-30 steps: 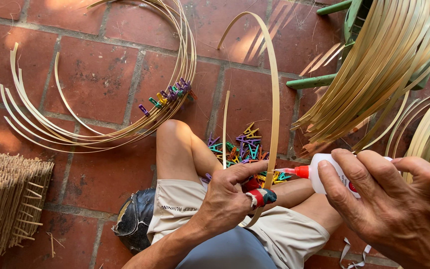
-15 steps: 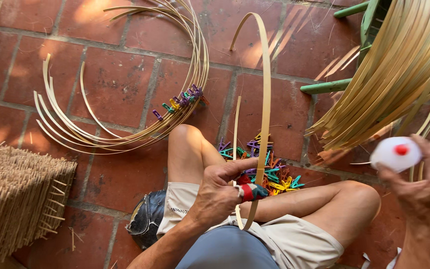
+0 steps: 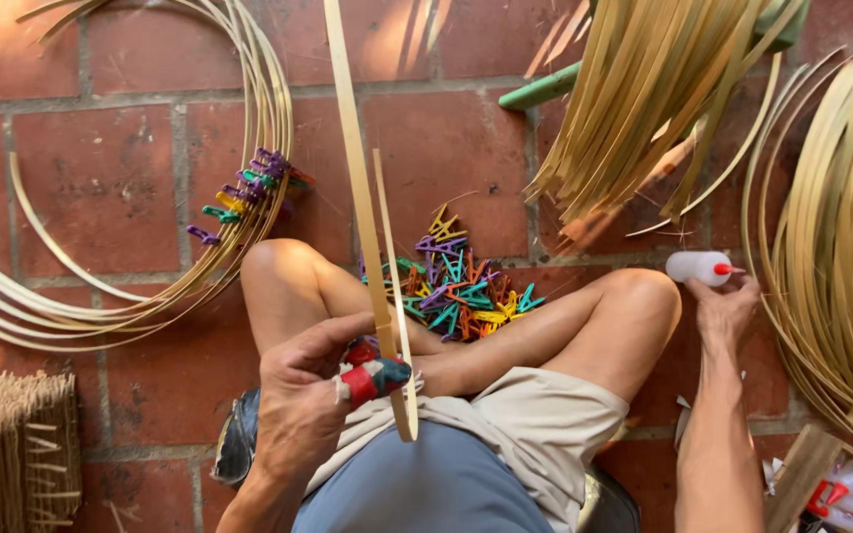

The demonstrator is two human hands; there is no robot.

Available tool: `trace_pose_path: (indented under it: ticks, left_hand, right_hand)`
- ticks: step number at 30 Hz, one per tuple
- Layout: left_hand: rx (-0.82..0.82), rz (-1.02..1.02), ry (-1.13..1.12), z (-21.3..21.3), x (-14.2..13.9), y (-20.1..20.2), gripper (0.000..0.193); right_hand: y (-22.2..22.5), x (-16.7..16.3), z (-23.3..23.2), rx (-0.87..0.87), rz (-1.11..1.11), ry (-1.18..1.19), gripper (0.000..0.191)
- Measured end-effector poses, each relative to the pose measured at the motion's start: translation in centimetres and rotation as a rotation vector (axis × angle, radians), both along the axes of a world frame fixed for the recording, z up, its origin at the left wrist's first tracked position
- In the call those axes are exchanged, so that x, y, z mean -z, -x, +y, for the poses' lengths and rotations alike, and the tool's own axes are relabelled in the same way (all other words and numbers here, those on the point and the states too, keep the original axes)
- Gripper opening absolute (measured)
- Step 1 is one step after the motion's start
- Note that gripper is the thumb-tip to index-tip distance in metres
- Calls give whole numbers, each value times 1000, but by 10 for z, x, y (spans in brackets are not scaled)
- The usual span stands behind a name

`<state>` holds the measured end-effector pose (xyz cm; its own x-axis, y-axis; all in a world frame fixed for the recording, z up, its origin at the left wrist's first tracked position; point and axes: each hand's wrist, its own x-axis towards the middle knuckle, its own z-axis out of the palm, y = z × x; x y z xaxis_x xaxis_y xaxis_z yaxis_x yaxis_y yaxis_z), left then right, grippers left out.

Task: The person sits on a tiled floor and repeatedly applies glue to the ends of thin bamboo strips, then joins them to form circular frames. They secure each joint with colorful clothespins while the glue sets, then place the completed circles aside.

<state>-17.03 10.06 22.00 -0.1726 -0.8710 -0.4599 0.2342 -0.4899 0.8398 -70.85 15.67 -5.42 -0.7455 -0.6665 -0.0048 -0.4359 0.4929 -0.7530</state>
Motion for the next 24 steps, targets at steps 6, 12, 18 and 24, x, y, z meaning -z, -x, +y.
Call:
trace_pose_path:
  ticks: [6, 12, 18, 24]
  left_hand:
    - [9, 39, 0, -2, 5, 0, 46]
    - [98, -17, 26, -1, 5, -9, 46]
    - [94, -50, 123, -7, -7, -36, 43]
    - [117, -69, 150, 1, -10, -42, 45]
  right_hand:
    - [-121, -80, -19, -233, 404, -345, 29]
    - [-263, -15, -102, -887, 266, -637, 41]
    - [-275, -25, -110, -731, 72, -546, 41]
    - [-303, -161, -55, -459, -1082, 366, 36]
